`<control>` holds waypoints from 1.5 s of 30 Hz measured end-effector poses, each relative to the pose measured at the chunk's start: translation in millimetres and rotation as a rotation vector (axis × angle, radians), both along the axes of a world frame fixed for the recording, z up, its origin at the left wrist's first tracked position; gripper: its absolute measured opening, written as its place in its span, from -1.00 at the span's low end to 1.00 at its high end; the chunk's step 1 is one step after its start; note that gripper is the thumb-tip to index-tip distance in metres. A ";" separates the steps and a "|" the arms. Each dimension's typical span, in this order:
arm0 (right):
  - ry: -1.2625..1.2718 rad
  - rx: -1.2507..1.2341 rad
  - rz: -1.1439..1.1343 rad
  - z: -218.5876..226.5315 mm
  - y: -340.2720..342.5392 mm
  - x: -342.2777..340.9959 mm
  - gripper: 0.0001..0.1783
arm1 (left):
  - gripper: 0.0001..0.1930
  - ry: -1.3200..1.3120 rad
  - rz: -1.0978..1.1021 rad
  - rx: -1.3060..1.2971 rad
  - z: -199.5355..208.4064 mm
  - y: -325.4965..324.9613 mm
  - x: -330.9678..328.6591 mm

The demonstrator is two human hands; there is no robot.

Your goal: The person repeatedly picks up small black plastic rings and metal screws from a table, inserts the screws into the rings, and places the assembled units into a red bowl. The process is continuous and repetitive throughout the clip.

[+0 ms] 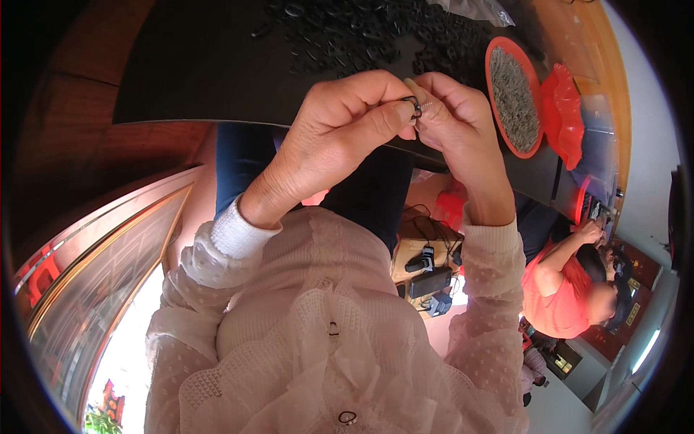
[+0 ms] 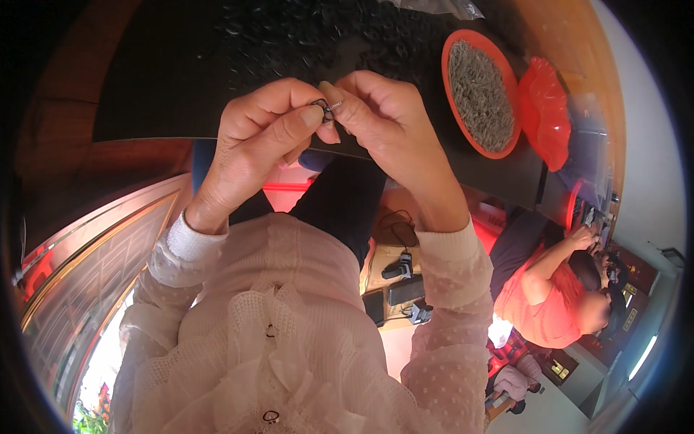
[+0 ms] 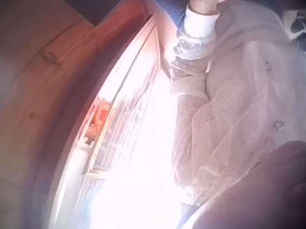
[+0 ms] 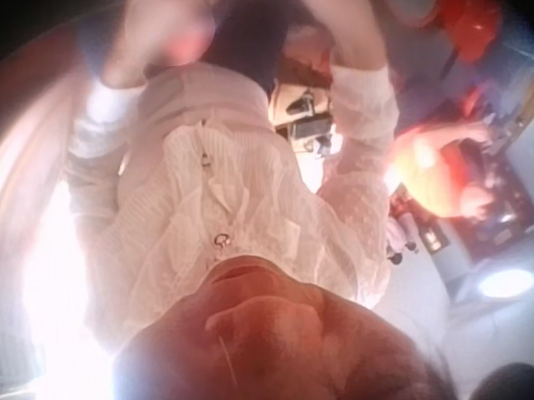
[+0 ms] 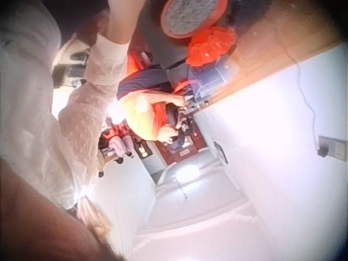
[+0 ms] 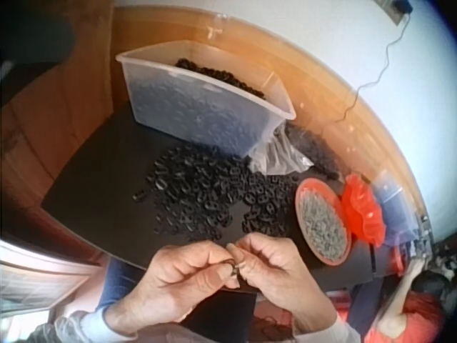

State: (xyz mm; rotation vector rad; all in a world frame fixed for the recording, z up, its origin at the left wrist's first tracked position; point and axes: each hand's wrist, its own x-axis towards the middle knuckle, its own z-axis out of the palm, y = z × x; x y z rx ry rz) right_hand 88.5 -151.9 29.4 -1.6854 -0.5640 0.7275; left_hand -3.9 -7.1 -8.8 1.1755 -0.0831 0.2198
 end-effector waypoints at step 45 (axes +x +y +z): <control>-0.512 -0.019 0.018 9.6 -4.1 -8.2 -0.77 | -0.87 0.089 0.003 0.070 2.6 0.0 1.0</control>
